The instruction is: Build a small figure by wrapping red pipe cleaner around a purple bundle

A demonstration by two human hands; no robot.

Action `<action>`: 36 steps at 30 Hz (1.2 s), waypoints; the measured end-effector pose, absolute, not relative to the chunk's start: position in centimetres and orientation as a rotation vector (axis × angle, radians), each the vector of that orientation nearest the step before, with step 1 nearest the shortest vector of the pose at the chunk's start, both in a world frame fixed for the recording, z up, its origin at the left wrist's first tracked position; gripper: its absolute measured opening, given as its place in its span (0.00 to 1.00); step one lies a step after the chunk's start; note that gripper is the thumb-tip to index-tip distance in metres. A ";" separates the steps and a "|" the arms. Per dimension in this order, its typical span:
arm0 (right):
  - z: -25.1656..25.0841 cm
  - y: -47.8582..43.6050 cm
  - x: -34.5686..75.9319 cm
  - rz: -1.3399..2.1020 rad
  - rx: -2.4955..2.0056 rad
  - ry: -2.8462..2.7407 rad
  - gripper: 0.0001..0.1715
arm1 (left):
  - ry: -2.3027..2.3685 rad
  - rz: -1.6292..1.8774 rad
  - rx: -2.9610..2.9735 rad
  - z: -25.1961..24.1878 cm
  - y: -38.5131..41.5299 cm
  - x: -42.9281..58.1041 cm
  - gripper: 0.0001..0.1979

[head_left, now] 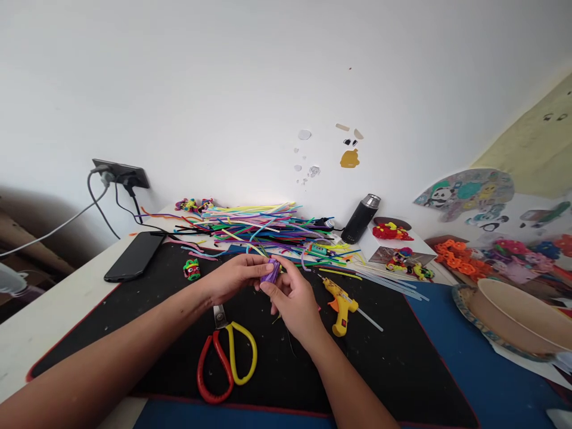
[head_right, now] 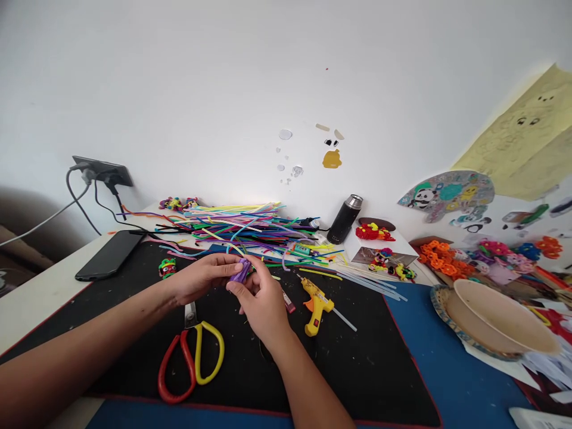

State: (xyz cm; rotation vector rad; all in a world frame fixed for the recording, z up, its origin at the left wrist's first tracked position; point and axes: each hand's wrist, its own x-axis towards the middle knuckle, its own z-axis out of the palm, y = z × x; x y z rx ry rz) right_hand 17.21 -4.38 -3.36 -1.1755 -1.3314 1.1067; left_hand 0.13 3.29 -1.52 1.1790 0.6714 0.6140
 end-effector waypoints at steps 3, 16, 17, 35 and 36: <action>-3.0 -4.5 17.3 1.136 -1.166 -1.325 0.36 | 0.666 0.595 1.231 -1.4 3.3 0.0 0.21; -3.7 -4.3 17.3 1.231 -1.111 -1.275 0.44 | 0.620 0.595 1.252 -1.5 3.7 -0.3 0.18; -3.5 -4.3 17.4 1.236 -1.107 -1.252 0.43 | 0.620 0.600 1.264 -1.4 3.8 -0.3 0.18; -3.2 -3.5 18.1 1.233 -1.188 -1.086 0.25 | 0.635 0.397 1.461 0.0 2.3 0.0 0.23; -3.1 -3.5 18.1 1.228 -1.183 -1.083 0.25 | 0.599 0.385 1.471 0.1 2.3 0.0 0.22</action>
